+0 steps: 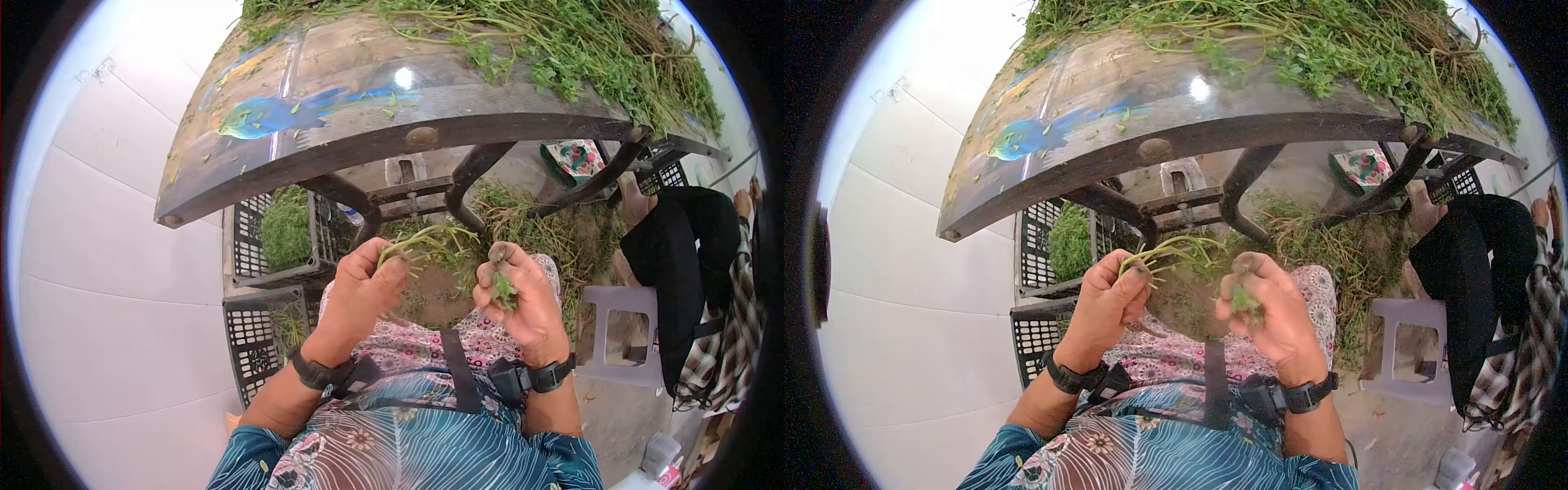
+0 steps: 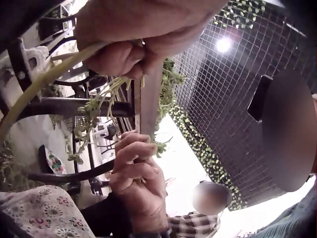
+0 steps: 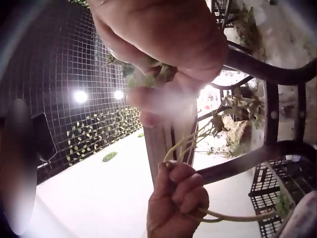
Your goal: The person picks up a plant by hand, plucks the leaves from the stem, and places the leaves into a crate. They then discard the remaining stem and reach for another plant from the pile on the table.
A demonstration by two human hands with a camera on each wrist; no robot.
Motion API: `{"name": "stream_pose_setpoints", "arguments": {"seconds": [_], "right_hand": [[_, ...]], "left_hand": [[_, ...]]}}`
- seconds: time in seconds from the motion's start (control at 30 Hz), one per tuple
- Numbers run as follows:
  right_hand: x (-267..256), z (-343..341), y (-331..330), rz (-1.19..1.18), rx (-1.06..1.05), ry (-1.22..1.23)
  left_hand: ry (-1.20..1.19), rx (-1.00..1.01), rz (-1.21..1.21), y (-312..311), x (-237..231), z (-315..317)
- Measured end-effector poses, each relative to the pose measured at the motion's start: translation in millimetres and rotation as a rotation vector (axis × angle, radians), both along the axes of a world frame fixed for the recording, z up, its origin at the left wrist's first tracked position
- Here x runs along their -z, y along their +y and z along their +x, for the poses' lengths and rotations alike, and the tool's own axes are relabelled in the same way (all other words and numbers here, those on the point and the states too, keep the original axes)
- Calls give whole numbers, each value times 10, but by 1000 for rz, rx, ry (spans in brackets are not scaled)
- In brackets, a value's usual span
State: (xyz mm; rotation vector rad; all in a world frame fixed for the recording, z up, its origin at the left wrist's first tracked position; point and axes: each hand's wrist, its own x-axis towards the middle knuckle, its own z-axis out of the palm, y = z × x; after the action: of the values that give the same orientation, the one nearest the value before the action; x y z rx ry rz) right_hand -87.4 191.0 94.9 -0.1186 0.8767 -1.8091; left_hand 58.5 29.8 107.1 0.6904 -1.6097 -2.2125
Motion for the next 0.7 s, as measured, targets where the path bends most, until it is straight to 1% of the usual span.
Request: {"name": "stream_pose_setpoints", "arguments": {"seconds": [0.07, 0.2, 0.27, 0.3, 0.37, 0.4, 0.43, 0.47, 0.53, 0.67, 0.7], "right_hand": [[14, 31, 17, -57, -1, -99], [54, 62, 11, -138, -32, -245], [67, 75, -13, -55, -80, -65], [75, 87, -34, -13, -103, 24], [114, 188, -173, 128, 30, 853], [116, 242, -247, 200, 101, 1268], [31, 274, -281, 249, 102, 1361], [11, 272, -272, 267, 58, 1391], [0, 267, -257, 298, -36, 1446], [68, 269, -219, 307, -66, 1451], [93, 272, -201, 319, -62, 1463]], "left_hand": [[26, 20, 123, -19, 0, 17], [25, 46, 135, -6, -16, 4], [29, 66, 156, -9, -20, 5], [14, 78, 114, 7, -24, -7], [-20, 102, 29, 51, -40, -30], [-30, 139, 36, 52, -46, -20], [-39, 175, 44, 44, -54, -2], [-48, 210, 51, 39, -63, 7], [-60, 187, 25, 39, -108, 6], [-56, 140, 24, 16, -80, 22], [-58, 120, -11, 6, -58, 23]]}}
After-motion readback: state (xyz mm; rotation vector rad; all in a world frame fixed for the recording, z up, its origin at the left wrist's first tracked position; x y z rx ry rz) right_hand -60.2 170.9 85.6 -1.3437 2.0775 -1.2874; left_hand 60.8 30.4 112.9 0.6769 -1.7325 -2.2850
